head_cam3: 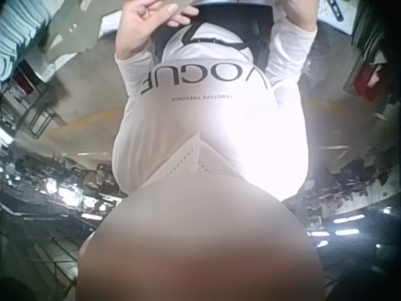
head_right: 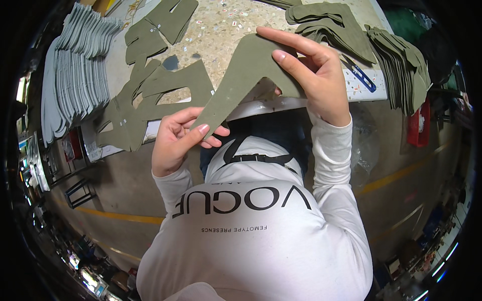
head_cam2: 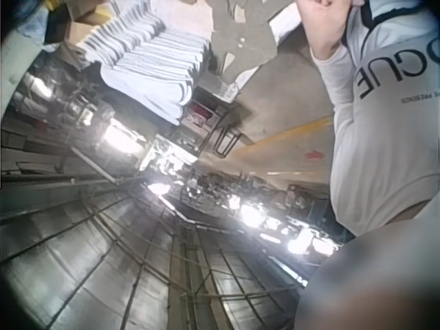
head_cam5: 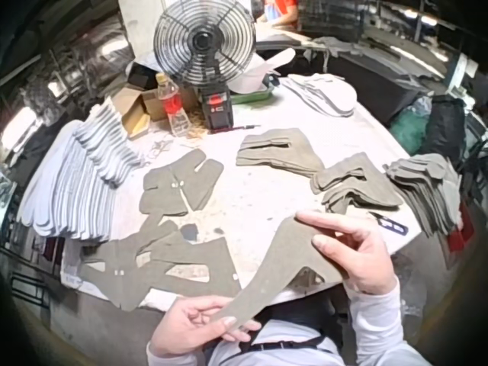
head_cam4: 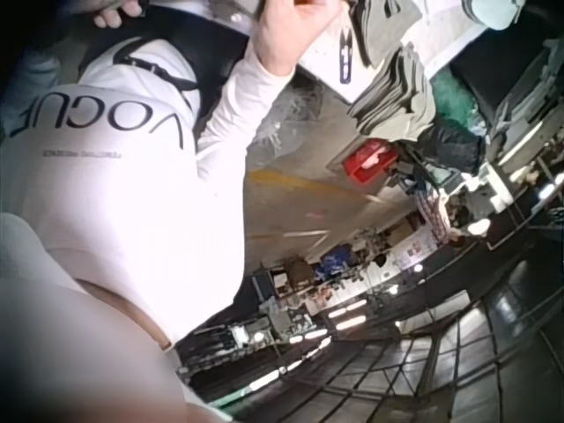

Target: The person repeatedly picks up olive-green fabric pieces from a table, folds them, and places them into a growing stack. The person also moves other pieces aside to access the work area.

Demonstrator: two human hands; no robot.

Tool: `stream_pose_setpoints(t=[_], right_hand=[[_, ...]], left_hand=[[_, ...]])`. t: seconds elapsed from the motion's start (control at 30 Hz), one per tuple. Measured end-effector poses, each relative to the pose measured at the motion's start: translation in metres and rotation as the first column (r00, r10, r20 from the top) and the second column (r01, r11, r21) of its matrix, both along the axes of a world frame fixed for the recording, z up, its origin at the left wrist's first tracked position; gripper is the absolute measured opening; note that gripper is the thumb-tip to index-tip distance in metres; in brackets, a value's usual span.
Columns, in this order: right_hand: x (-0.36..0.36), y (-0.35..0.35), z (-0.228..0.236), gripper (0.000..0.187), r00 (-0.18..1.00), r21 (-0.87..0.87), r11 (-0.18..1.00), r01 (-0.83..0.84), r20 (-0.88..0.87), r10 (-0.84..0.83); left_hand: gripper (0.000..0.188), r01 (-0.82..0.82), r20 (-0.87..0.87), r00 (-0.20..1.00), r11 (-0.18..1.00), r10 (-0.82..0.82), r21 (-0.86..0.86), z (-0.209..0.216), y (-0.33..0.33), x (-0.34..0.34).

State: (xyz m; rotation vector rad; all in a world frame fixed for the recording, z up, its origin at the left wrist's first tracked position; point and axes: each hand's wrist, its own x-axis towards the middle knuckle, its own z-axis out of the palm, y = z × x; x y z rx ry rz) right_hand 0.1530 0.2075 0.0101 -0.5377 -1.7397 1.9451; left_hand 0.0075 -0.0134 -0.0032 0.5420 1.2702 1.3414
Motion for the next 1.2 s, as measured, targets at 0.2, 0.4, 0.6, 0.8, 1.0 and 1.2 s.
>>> stream_pose_setpoints(t=[0.2,0.4,0.6,0.8,1.0,1.2], right_hand=[[-0.003,0.003,0.0,0.035,0.999,0.534,0.844,0.048,-0.003,-0.054],[0.011,0.002,0.034,0.044,0.999,0.642,0.766,-0.03,0.01,0.032],[-0.009,0.039,0.047,0.042,0.946,0.647,0.693,-0.317,0.163,0.281],[-0.092,0.076,-0.039,0.037,0.731,0.391,0.629,-0.671,0.487,0.477],[-0.081,0.079,-0.063,0.038,0.818,0.546,0.613,-0.571,0.318,0.479],[-0.078,0.076,-0.065,0.039,0.847,0.571,0.628,-0.53,0.311,0.432]], left_hand=[[0.03,-0.041,-0.028,0.999,0.999,0.041,-0.008,-0.001,0.001,0.004],[0.027,-0.032,-0.056,0.998,0.999,0.032,0.001,0.003,0.0,0.017],[0.031,0.067,0.033,0.997,0.997,-0.068,0.049,-0.002,-0.002,0.036],[0.036,-0.051,0.05,0.997,0.99,0.058,-0.133,-0.04,0.009,0.05],[0.027,-0.185,-0.266,0.95,0.98,0.161,-0.067,-0.04,-0.018,0.051],[0.01,-0.349,-0.791,0.391,0.871,0.471,0.346,-0.055,-0.003,0.041]])
